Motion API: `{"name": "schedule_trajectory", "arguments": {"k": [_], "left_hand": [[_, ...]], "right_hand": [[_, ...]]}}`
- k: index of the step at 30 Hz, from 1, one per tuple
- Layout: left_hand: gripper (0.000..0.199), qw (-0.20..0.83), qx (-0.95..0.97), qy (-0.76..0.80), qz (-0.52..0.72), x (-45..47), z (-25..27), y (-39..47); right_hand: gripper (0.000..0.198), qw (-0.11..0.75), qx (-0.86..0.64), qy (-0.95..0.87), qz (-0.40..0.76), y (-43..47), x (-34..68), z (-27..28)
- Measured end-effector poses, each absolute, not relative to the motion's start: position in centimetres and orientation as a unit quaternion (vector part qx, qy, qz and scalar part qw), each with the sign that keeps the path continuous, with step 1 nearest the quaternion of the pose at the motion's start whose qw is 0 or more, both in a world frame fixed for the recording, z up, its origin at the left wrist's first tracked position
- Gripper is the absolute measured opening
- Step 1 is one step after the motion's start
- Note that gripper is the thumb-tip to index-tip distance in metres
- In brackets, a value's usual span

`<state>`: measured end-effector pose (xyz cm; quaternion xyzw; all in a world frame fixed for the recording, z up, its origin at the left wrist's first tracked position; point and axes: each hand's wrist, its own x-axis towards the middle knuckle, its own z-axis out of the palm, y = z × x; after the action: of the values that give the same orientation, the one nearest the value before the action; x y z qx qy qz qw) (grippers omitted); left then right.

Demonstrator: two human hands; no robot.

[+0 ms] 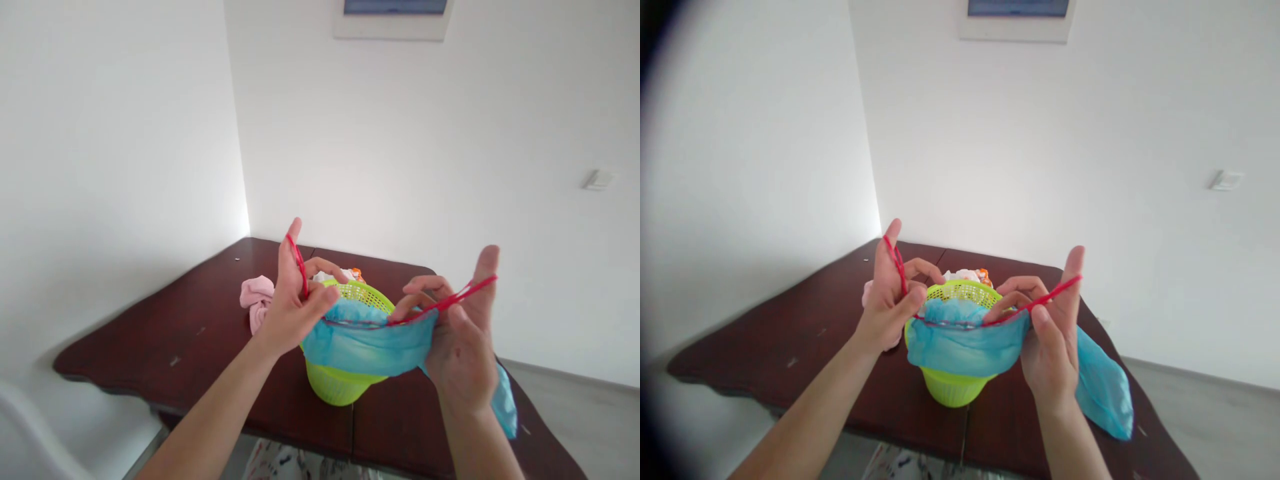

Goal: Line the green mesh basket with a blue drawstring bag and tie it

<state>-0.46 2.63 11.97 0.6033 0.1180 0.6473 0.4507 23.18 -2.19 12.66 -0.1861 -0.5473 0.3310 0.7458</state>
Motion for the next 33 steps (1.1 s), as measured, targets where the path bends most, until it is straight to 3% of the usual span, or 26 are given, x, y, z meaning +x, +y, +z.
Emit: {"name": "schedule_trajectory", "arguments": {"k": [4, 16, 23, 33], "left_hand": [[0.135, 0.422, 0.662, 0.167, 0.596, 1.3, 13.0, 0.8], [0.115, 0.354, 0.73, 0.192, 0.552, 5.1, 14.8, -0.2], [0.091, 0.303, 0.741, 0.236, 0.551, 4.7, 14.7, -0.3], [0.099, 0.201, 0.805, 0.34, 0.443, 3.3, 12.9, 0.7]], "right_hand": [[0.079, 0.749, -0.196, -0.553, 0.307, -2.1, 22.0, 13.5], [0.089, 0.692, -0.189, -0.638, 0.28, -3.0, 20.7, 15.4], [0.08, 0.708, -0.176, -0.627, 0.273, -1.8, 21.4, 15.0], [0.064, 0.719, -0.202, -0.62, 0.24, -0.4, 22.6, 16.2]]}}
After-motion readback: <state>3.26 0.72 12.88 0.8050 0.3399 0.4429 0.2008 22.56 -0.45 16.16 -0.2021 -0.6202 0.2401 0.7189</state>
